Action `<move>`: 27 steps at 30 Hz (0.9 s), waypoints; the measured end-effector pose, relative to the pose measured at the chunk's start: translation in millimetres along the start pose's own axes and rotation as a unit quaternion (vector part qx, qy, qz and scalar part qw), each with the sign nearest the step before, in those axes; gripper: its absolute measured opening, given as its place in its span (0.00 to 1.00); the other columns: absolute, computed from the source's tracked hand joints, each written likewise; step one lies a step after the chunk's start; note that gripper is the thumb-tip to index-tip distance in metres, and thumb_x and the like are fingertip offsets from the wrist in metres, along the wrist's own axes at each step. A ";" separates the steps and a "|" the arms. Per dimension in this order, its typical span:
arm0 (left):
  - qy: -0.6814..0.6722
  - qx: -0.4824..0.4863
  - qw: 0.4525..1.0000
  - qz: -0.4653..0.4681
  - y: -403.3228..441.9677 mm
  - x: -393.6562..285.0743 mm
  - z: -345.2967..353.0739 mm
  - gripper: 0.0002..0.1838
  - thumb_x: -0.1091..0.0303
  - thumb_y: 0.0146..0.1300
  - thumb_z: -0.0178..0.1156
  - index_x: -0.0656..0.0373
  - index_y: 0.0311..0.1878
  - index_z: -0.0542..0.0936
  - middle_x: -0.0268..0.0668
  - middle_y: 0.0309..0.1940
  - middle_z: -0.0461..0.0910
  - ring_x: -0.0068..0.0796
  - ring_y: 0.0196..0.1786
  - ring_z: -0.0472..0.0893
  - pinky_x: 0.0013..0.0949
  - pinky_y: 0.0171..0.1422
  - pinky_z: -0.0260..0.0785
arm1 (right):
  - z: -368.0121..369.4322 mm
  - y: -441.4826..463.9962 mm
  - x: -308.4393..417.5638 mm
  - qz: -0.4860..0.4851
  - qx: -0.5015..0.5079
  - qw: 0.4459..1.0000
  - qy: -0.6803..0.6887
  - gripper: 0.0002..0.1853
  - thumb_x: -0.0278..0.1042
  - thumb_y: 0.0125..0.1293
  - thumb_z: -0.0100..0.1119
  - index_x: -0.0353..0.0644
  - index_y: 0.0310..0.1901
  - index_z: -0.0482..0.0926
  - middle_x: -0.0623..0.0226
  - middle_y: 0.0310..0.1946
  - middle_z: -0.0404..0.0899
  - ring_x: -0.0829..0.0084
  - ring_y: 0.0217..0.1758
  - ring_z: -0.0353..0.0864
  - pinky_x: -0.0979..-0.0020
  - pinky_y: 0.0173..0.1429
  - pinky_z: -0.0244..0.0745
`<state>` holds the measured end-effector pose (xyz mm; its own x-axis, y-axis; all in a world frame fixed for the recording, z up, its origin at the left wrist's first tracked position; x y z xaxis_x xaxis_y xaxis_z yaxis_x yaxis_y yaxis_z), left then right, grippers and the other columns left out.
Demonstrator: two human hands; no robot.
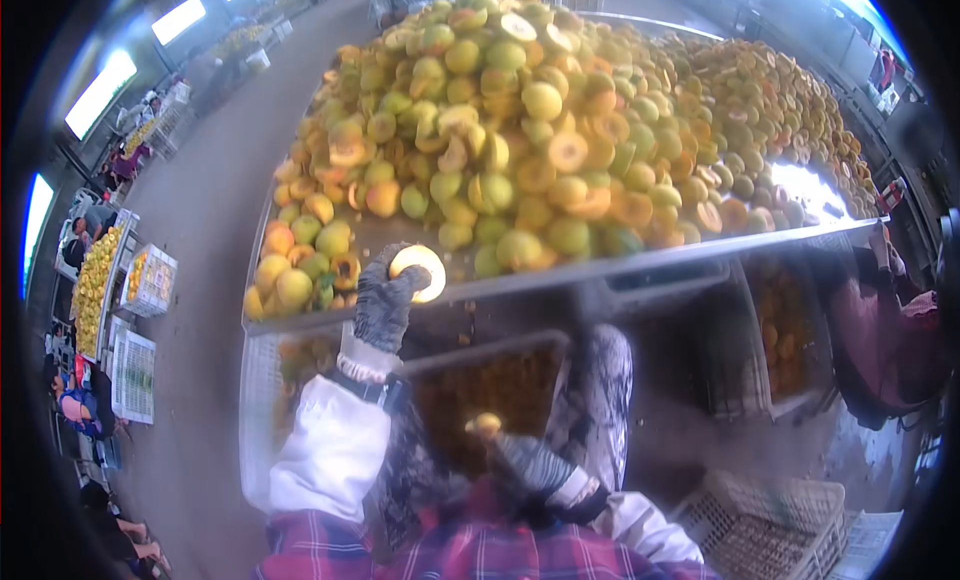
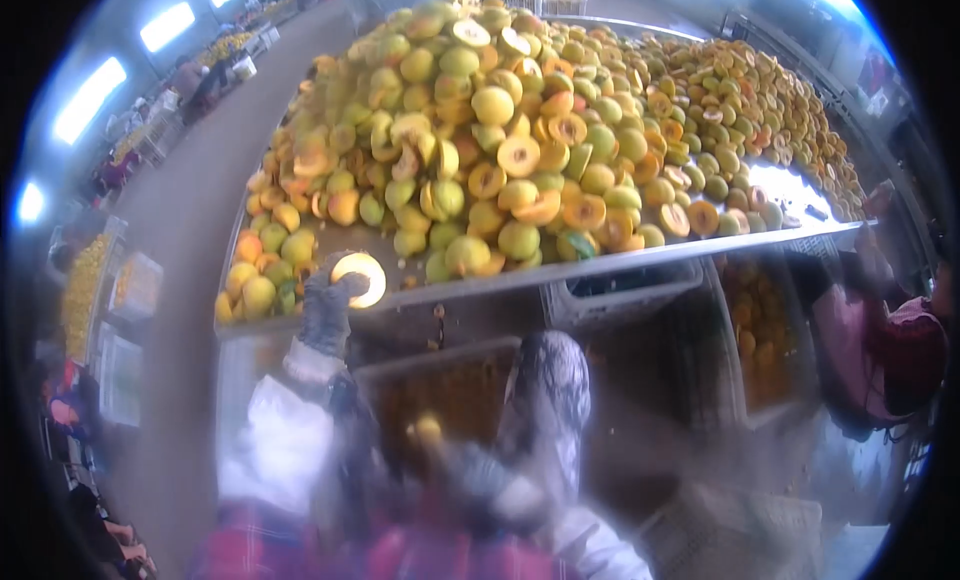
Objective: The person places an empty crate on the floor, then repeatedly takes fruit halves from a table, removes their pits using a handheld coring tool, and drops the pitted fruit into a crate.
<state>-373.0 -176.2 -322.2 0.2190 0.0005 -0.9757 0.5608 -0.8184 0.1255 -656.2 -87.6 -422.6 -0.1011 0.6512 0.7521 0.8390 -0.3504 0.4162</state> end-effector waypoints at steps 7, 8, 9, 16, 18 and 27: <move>-0.444 -0.080 0.858 -0.244 -168.9 23.3 27.2 0.21 0.61 0.57 0.61 0.61 0.52 0.75 0.50 0.34 0.81 0.44 0.32 0.82 0.41 0.35 0.80 | 6.8 27.5 45.3 0.221 0.155 0.952 0.141 0.22 0.35 0.74 0.46 0.36 0.66 0.65 0.52 0.52 0.77 0.55 0.54 0.78 0.64 0.58 0.73; -0.409 -0.086 0.883 -0.215 -175.9 26.5 30.4 0.19 0.62 0.60 0.61 0.64 0.51 0.75 0.50 0.32 0.81 0.44 0.31 0.83 0.39 0.34 0.81 | 13.0 26.8 52.1 0.239 0.163 0.945 0.151 0.22 0.35 0.73 0.46 0.39 0.66 0.65 0.48 0.52 0.76 0.53 0.54 0.78 0.61 0.57 0.74; -0.342 -0.074 0.906 -0.236 -176.2 42.0 20.7 0.19 0.61 0.61 0.60 0.62 0.52 0.74 0.48 0.34 0.81 0.43 0.32 0.83 0.40 0.33 0.80 | 4.1 31.7 66.0 0.201 0.184 0.958 0.094 0.22 0.35 0.73 0.46 0.39 0.66 0.66 0.47 0.52 0.76 0.53 0.54 0.78 0.60 0.58 0.73; -0.560 -0.037 0.794 -0.234 -177.5 29.8 29.3 0.20 0.58 0.64 0.59 0.61 0.53 0.74 0.47 0.38 0.81 0.45 0.35 0.83 0.41 0.35 0.81 | -4.6 14.6 57.7 0.130 0.060 0.988 0.064 0.22 0.38 0.73 0.48 0.35 0.63 0.70 0.48 0.52 0.77 0.52 0.55 0.78 0.63 0.58 0.72; -0.560 -0.005 0.792 -0.245 -184.7 44.1 33.9 0.22 0.53 0.65 0.58 0.61 0.54 0.73 0.47 0.38 0.81 0.44 0.37 0.83 0.41 0.39 0.81 | -14.4 23.1 64.5 0.209 0.011 0.972 0.110 0.21 0.39 0.75 0.46 0.36 0.63 0.71 0.49 0.50 0.79 0.52 0.54 0.78 0.62 0.57 0.73; -0.149 -0.370 0.915 0.052 -207.4 28.9 83.0 0.20 0.70 0.61 0.59 0.64 0.56 0.72 0.45 0.40 0.80 0.32 0.35 0.81 0.31 0.41 0.78 | -13.8 40.9 49.9 0.233 -0.060 0.970 0.040 0.20 0.43 0.76 0.42 0.37 0.59 0.72 0.46 0.42 0.80 0.49 0.44 0.80 0.56 0.49 0.74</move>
<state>-549.3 -54.2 -391.3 0.1362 -0.3030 -0.9432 0.9611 -0.1906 0.2000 -634.3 -78.8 -361.0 0.2287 0.3511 0.9080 0.7364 -0.6724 0.0745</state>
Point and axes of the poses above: each hand's wrist, its own y-axis towards the middle knuckle, its own z-axis out of the palm, x = y × z, the point moved 4 cm from there along y, towards the middle knuckle
